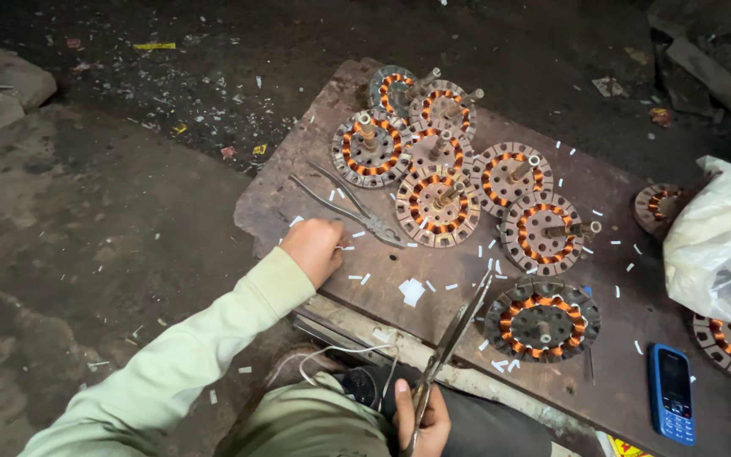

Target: The person inserts small white insulating pieces into the slots of a circular stator core wound with copper wire. They use a blue-handled screwdriver to press the pieces into place and scissors to trim excess material from the insulation.

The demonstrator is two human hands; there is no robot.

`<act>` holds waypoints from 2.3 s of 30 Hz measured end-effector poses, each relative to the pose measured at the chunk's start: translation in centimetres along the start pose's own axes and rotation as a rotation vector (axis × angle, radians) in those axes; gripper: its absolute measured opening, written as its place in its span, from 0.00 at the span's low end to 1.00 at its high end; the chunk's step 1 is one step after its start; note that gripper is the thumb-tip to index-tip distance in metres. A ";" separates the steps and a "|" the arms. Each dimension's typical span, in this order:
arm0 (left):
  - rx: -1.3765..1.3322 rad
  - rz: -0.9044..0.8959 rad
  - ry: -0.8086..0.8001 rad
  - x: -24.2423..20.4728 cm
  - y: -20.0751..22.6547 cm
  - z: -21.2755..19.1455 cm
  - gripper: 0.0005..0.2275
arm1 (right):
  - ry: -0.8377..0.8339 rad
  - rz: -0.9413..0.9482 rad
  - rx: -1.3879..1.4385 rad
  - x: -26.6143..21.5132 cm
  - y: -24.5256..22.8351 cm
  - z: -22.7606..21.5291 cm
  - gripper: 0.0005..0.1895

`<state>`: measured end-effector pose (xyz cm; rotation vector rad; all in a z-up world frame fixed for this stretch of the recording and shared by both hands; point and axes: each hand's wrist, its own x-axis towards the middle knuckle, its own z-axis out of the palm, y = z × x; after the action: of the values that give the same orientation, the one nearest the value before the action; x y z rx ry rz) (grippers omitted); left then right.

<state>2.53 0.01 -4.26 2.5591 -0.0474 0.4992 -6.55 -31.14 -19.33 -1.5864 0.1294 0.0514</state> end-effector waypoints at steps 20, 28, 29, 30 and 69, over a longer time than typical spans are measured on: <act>-0.675 -0.150 0.102 -0.5 2.7 1.8 0.08 | -0.101 0.015 0.038 -0.4 -2.3 0.6 0.08; -1.503 -0.242 -0.079 -1.4 9.1 9.6 0.07 | -0.181 -0.120 -0.086 -1.2 -6.2 2.2 0.09; -1.513 -0.252 -0.091 -1.6 9.6 10.2 0.07 | -0.191 -0.155 -0.109 -0.9 -6.4 2.3 0.10; -1.520 -0.265 -0.108 -1.9 9.9 10.5 0.08 | -0.180 -0.104 -0.075 -0.9 -6.6 2.5 0.12; -1.331 -0.351 -0.294 -2.9 11.6 7.4 0.06 | -0.079 -0.014 -0.167 -1.1 -7.8 2.9 0.13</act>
<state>0.81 -13.92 -5.41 1.2575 -0.0201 -0.0861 -6.63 -28.04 -11.54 -1.7495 0.0537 0.1161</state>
